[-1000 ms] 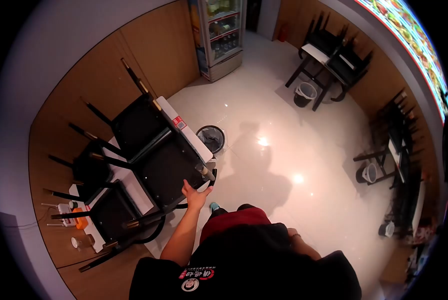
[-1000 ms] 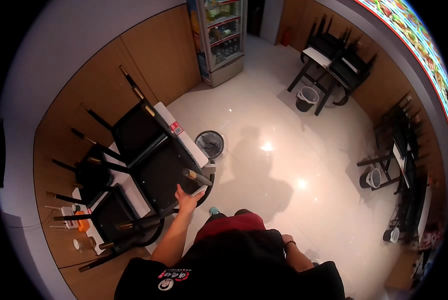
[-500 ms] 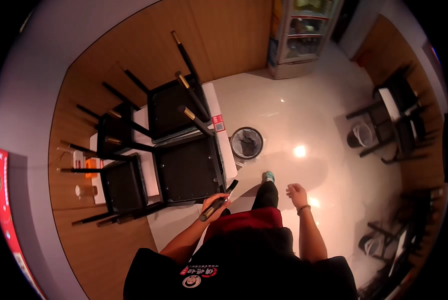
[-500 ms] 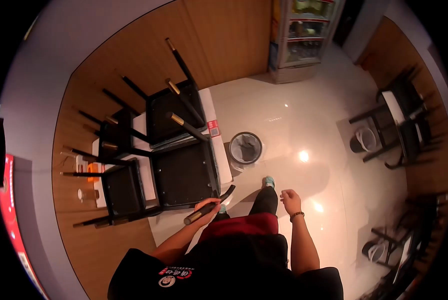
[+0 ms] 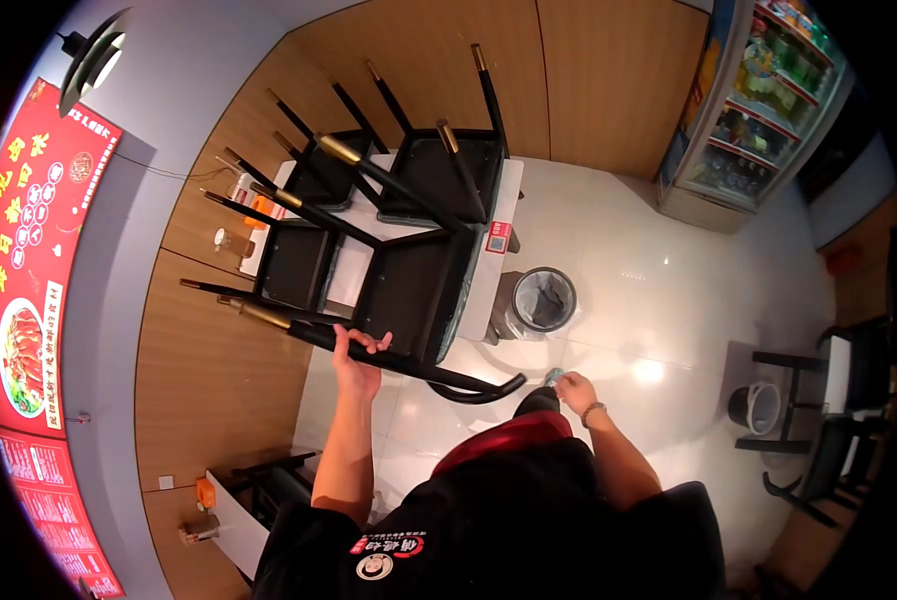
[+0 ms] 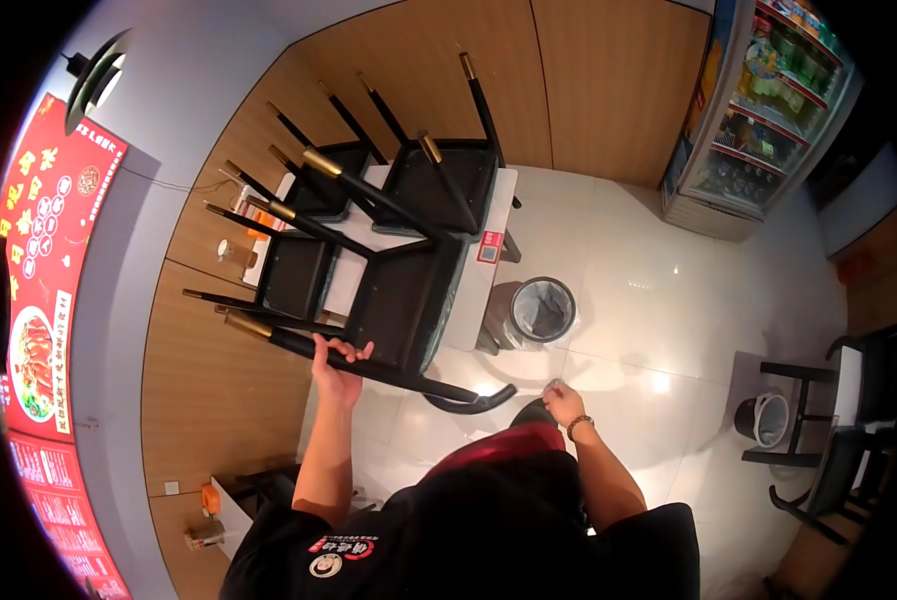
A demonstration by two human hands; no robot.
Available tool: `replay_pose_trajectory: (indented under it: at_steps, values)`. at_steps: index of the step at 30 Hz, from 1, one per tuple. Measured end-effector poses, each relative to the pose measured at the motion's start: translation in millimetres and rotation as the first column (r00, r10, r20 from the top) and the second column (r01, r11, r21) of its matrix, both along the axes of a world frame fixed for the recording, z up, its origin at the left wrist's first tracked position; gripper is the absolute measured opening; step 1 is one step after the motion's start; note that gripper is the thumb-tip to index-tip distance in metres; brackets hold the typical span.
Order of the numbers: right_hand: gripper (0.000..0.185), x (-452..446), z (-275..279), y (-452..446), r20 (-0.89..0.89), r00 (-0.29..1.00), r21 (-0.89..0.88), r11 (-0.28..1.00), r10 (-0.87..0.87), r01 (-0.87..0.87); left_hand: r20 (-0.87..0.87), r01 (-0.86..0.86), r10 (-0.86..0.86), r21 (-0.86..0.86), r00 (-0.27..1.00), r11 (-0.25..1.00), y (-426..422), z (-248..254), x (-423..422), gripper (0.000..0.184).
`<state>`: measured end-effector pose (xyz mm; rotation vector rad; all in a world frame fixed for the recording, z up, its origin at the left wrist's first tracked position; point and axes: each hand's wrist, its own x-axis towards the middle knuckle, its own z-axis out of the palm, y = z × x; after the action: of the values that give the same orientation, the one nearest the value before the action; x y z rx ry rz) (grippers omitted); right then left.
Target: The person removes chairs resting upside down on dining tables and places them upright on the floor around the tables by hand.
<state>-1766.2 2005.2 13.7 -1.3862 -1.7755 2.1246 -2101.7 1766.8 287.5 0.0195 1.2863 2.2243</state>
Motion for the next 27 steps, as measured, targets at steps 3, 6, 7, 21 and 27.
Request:
replay_pose_trajectory:
  at_steps: [3,6,7,21,27]
  values:
    - [0.038,35,-26,-14,0.092,0.994,-0.076,0.994,-0.067,0.074,0.134,-0.091,0.077,0.106,0.988,0.99,-18,26,34,0.057]
    - [0.067,76,-19,-22,0.075,0.892,-0.336,0.83,-0.447,0.444,0.235,-0.174,0.1,0.323,0.967,0.93,-62,43,69,0.06]
    - [0.064,86,-3,-26,0.062,0.868,-0.307,0.818,-0.492,0.486,0.248,-0.192,0.111,0.334,0.962,0.923,-83,44,83,0.06]
    - [0.057,70,205,-116,-0.623,0.481,-0.376,0.303,0.617,-0.876,0.712,-0.847,0.466,0.389,0.526,0.362,-343,-53,210,0.051]
    - [0.097,-46,274,-189,-0.596,0.433,-0.613,-0.035,0.677,-0.79,0.672,-0.882,0.592,0.441,0.445,0.163,-440,-157,246,0.058]
